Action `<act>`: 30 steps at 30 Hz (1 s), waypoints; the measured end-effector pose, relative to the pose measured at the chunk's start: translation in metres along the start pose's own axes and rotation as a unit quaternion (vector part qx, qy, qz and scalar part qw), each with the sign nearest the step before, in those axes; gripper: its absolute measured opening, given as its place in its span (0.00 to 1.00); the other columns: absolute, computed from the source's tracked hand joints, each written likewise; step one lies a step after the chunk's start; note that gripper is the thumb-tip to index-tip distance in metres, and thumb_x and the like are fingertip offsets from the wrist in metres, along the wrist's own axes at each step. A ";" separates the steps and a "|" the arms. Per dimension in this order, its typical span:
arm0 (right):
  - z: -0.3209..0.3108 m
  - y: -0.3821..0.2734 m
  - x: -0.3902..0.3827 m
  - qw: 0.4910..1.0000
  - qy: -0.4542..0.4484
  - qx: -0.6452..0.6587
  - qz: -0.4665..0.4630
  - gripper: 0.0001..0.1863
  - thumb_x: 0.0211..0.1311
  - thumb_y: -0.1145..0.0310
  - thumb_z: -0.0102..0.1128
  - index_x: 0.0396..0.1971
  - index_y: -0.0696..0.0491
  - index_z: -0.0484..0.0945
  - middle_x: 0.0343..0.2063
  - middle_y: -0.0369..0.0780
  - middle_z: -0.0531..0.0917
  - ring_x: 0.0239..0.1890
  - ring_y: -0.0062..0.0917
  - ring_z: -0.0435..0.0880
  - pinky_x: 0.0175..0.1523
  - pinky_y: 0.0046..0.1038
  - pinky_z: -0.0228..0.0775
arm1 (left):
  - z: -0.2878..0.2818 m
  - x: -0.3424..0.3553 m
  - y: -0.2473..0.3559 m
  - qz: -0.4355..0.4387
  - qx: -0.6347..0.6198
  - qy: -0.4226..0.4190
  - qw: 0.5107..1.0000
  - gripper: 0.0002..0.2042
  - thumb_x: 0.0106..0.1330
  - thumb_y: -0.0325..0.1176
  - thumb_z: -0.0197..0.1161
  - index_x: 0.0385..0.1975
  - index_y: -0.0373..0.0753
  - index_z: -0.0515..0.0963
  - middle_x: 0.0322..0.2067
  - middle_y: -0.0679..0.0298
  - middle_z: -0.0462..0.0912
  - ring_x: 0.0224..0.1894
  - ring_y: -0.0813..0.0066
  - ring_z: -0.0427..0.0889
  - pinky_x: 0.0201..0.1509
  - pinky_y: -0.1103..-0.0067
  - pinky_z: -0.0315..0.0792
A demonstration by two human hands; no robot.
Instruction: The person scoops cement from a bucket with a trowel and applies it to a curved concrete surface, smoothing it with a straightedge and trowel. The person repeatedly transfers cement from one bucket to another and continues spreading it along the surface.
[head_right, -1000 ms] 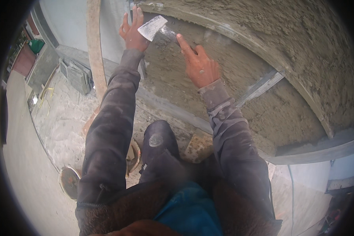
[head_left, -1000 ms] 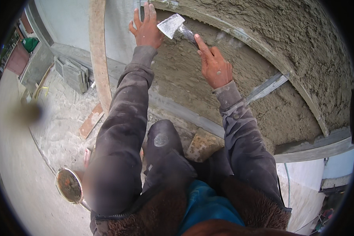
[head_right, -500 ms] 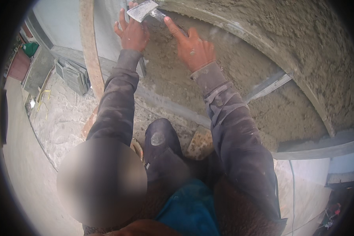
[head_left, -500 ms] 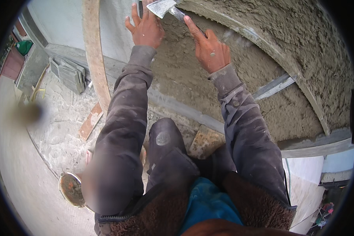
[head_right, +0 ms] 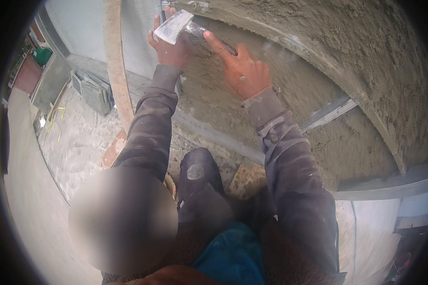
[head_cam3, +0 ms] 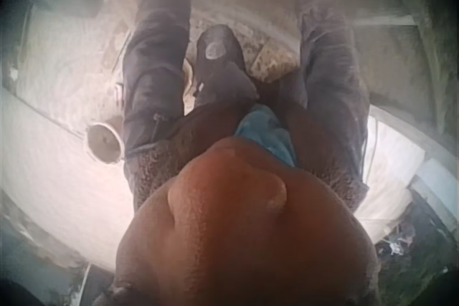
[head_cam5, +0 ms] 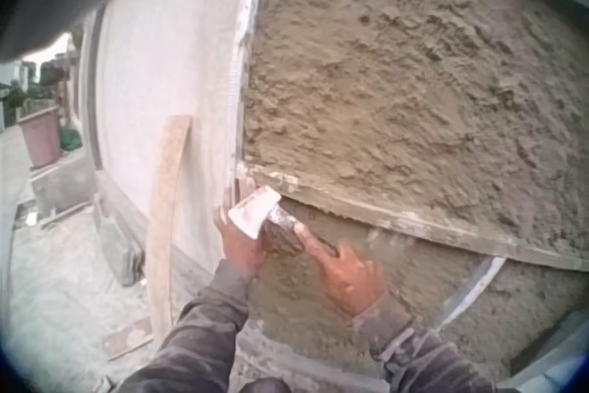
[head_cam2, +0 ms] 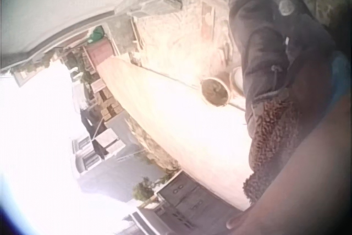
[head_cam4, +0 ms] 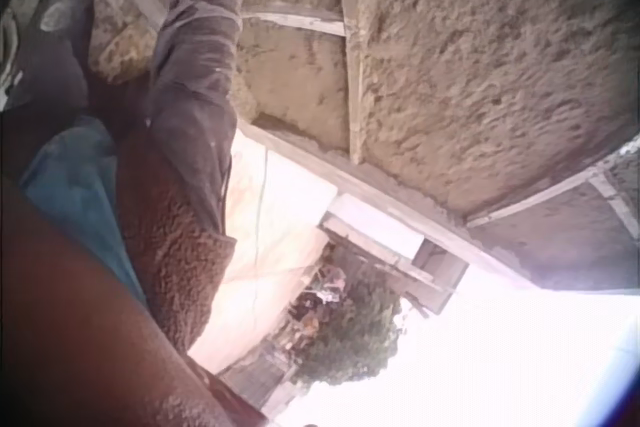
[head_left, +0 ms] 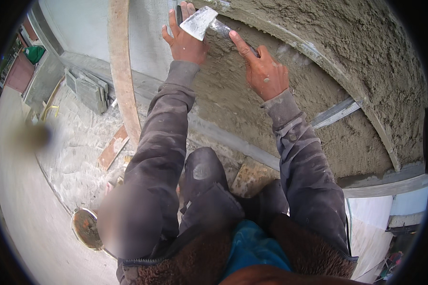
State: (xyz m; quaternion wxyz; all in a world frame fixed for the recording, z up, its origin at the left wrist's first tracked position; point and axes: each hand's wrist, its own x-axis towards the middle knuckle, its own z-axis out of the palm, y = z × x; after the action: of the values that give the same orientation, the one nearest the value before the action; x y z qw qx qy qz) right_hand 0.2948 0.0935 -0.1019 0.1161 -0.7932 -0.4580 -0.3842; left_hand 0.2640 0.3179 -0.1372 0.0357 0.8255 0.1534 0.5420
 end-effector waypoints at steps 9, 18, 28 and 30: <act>-0.005 -0.005 0.002 1.000 -0.013 -0.019 0.018 0.39 0.72 0.68 0.55 0.74 0.16 0.53 0.24 0.38 0.73 0.11 0.32 0.74 0.15 0.39 0.69 | 0.006 -0.001 0.001 0.009 0.005 0.038 0.999 0.33 0.67 0.33 0.58 0.74 0.45 0.60 0.78 0.64 0.52 0.78 0.52 0.45 0.72 0.46 0.41; -0.007 -0.009 0.003 0.998 -0.003 -0.061 0.013 0.41 0.69 0.69 0.56 0.74 0.15 0.53 0.25 0.38 0.74 0.12 0.32 0.76 0.14 0.38 0.69 | 0.006 -0.001 0.001 -0.011 0.035 -0.008 0.999 0.35 0.69 0.36 0.57 0.76 0.44 0.53 0.78 0.61 0.47 0.78 0.51 0.41 0.72 0.45 0.41; -0.012 -0.014 0.001 0.997 -0.028 -0.069 0.030 0.41 0.69 0.70 0.55 0.74 0.16 0.53 0.25 0.39 0.75 0.13 0.32 0.77 0.15 0.38 0.71 | 0.003 -0.002 -0.003 -0.008 0.037 -0.027 0.999 0.41 0.66 0.34 0.61 0.78 0.44 0.48 0.79 0.62 0.45 0.79 0.51 0.40 0.73 0.44 0.40; -0.007 -0.014 -0.005 0.998 -0.028 -0.040 0.040 0.40 0.69 0.70 0.54 0.74 0.16 0.54 0.25 0.40 0.75 0.13 0.33 0.77 0.16 0.39 0.71 | 0.001 -0.010 -0.004 -0.022 0.053 -0.062 0.996 0.41 0.65 0.33 0.61 0.78 0.44 0.47 0.79 0.62 0.44 0.79 0.51 0.40 0.73 0.44 0.40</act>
State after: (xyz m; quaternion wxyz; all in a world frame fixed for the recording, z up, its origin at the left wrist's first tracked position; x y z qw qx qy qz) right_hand 0.2781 0.0939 -0.1032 0.0864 -0.8254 -0.4134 -0.3746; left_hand 0.2607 0.3189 -0.1473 0.0136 0.8548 0.1975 0.4798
